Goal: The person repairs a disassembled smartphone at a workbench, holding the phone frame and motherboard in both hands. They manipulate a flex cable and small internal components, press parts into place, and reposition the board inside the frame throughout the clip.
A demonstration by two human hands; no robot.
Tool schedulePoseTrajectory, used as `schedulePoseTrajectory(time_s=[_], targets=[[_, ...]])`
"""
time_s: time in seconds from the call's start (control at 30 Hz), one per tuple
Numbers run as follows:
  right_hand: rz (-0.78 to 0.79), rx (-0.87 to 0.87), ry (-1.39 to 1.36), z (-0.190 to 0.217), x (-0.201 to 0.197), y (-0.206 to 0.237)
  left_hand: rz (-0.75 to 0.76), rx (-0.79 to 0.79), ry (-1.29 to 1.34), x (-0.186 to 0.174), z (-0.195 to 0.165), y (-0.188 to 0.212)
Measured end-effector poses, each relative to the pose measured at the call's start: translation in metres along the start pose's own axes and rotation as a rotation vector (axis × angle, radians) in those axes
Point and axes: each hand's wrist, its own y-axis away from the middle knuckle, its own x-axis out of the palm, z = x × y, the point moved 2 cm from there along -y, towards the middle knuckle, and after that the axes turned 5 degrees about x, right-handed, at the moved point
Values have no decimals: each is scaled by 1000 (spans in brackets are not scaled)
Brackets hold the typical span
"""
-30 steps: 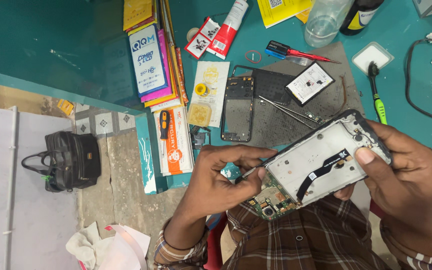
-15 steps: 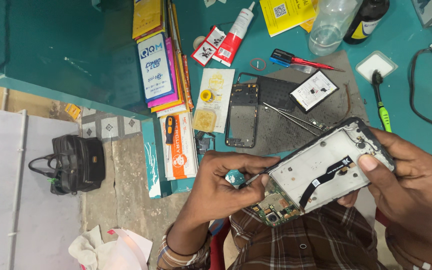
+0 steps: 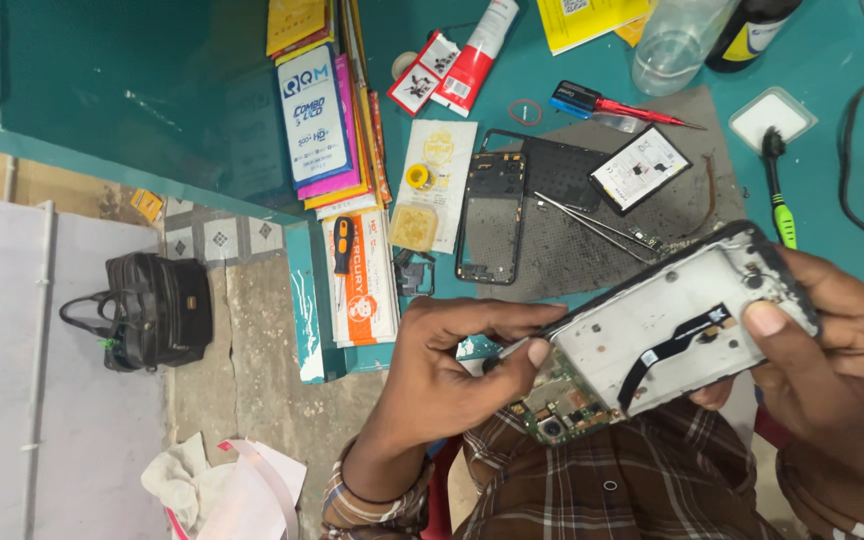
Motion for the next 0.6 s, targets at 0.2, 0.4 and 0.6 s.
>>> schedulePoseTrajectory(time_s=[0.2, 0.4, 0.6], targets=[[12, -30, -51, -8, -3, -1, -48, 62, -3, -8, 1, 14], [48, -39, 15, -15, -11, -4, -79, 30, -42, -3, 5, 18], [49, -29, 180, -19, -15, -7, -126, 104, -45, 1, 7, 15]])
